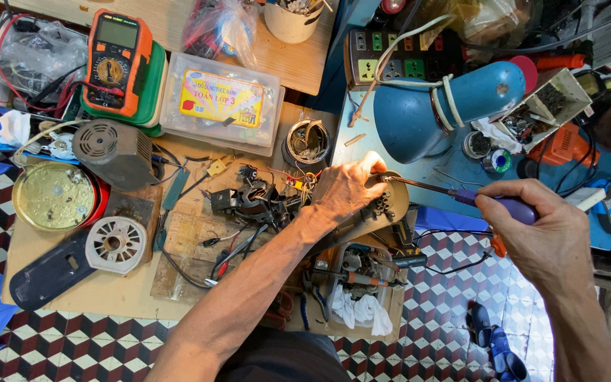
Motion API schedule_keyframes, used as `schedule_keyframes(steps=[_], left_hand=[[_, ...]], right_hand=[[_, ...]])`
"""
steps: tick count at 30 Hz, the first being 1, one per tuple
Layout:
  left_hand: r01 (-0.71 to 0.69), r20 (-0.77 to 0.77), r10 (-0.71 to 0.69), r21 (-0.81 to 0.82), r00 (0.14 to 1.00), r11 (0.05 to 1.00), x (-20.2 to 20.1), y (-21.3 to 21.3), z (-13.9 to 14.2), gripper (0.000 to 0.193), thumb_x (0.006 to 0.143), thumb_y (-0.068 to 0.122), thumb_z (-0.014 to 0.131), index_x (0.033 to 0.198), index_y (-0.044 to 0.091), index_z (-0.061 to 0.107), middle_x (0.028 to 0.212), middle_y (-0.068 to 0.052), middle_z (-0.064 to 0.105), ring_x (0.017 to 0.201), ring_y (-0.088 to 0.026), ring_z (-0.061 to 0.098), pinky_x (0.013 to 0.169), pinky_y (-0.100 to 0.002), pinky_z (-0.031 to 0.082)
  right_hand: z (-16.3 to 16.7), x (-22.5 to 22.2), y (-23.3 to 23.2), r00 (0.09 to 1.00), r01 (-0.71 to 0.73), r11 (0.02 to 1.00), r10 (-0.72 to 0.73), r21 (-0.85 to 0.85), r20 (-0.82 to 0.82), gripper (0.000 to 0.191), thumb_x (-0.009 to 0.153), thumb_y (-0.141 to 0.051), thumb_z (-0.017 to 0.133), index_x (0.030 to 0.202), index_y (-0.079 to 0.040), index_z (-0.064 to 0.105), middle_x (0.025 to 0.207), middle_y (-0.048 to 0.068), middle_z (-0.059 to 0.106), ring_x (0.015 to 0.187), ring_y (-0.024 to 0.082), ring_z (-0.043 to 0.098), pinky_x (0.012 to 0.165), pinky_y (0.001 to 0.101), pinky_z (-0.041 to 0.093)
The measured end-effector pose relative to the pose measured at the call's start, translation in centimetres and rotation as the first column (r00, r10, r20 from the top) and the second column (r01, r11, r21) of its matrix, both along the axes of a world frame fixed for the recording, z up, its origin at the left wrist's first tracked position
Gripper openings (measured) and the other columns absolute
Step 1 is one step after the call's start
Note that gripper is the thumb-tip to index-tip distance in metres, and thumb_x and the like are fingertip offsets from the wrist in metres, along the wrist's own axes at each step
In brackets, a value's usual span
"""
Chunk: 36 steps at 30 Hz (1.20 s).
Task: The person repairs an electric appliance base at a cluttered workbench. They hold the housing with one hand while directing a heat gun at it, then use a soldering iron on the internal wiring and components, and use a screwdriver to work on screws and parts inside the opened housing, repositioning the unit under the desk lamp as they work.
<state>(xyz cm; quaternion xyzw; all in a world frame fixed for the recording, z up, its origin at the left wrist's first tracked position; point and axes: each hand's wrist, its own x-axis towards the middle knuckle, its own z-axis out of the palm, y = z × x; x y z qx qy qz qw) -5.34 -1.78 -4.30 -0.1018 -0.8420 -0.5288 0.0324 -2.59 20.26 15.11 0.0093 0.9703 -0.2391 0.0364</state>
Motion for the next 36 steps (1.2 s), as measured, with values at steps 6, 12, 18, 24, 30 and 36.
schedule_keyframes(steps=[6, 12, 18, 24, 30, 36], left_hand=[[-0.006, -0.044, 0.005, -0.034, 0.999, 0.999, 0.1, 0.0, 0.0, 0.026, 0.088, 0.03, 0.076, 0.103, 0.014, 0.063, 0.075, -0.006, 0.073, 0.067, -0.023, 0.074, 0.057, -0.037, 0.059], [-0.011, -0.177, 0.004, -0.038, 0.984, 0.999, 0.3, 0.0, -0.1, 0.022, 0.092, 0.029, 0.073, 0.104, 0.013, 0.065, 0.084, -0.009, 0.074, 0.072, -0.025, 0.074, 0.062, -0.036, 0.06], [-0.023, -0.234, 0.004, -0.079, 0.972, 0.997, 0.7, -0.1, -0.1, 0.017, 0.092, 0.026, 0.074, 0.102, 0.013, 0.069, 0.084, -0.011, 0.074, 0.074, -0.026, 0.074, 0.066, -0.036, 0.059], [-0.075, -0.307, 0.033, -0.127, 0.951, 0.989, 0.8, 0.2, 0.2, 0.019, 0.087, 0.025, 0.075, 0.094, 0.011, 0.065, 0.075, -0.009, 0.068, 0.07, -0.026, 0.07, 0.061, -0.037, 0.056], [-0.156, -0.31, 0.111, -0.127, 0.944, 0.98, 0.7, 1.0, 0.4, 0.013, 0.092, 0.016, 0.07, 0.096, 0.01, 0.06, 0.072, -0.007, 0.064, 0.066, -0.022, 0.068, 0.057, -0.035, 0.056], [-0.168, -0.268, 0.138, -0.092, 0.953, 0.982, 1.0, 0.8, 0.9, 0.02, 0.089, 0.015, 0.071, 0.102, 0.012, 0.058, 0.068, -0.007, 0.062, 0.061, -0.021, 0.066, 0.053, -0.035, 0.055]], right_hand=[[-0.2, 0.2, 0.2, 1.0, 0.01, 1.0, -0.01, -0.013, 0.003, 0.02, 0.092, -0.022, 0.077, 0.105, -0.007, 0.077, 0.099, 0.005, 0.074, 0.082, 0.014, 0.069, 0.068, 0.0288, 0.056], [-0.1, 0.1, -0.1, 1.0, -0.017, 1.0, 0.017, -0.007, 0.002, 0.019, 0.093, -0.021, 0.077, 0.105, -0.006, 0.077, 0.1, 0.005, 0.074, 0.084, 0.015, 0.069, 0.07, 0.0286, 0.056], [1.1, -0.5, -0.7, 0.985, -0.17, 0.984, 0.17, 0.052, 0.004, 0.019, 0.09, -0.018, 0.076, 0.105, -0.006, 0.076, 0.104, 0.006, 0.074, 0.09, 0.018, 0.071, 0.079, 0.0313, 0.056], [3.4, -1.6, -1.7, 0.954, -0.3, 0.919, 0.295, 0.255, 0.057, 0.03, 0.084, -0.017, 0.079, 0.112, -0.008, 0.073, 0.113, 0.01, 0.07, 0.097, 0.023, 0.071, 0.082, 0.0369, 0.058], [4.0, -1.3, -3.0, 0.948, -0.319, 0.902, 0.311, 0.29, 0.072, 0.031, 0.088, -0.021, 0.074, 0.117, -0.009, 0.07, 0.106, 0.01, 0.071, 0.092, 0.021, 0.073, 0.076, 0.0379, 0.061], [4.1, -2.4, -3.6, 0.965, -0.261, 0.919, 0.245, 0.296, 0.091, 0.035, 0.092, -0.032, 0.072, 0.116, -0.005, 0.071, 0.083, 0.012, 0.074, 0.068, 0.022, 0.073, 0.058, 0.0362, 0.059]])
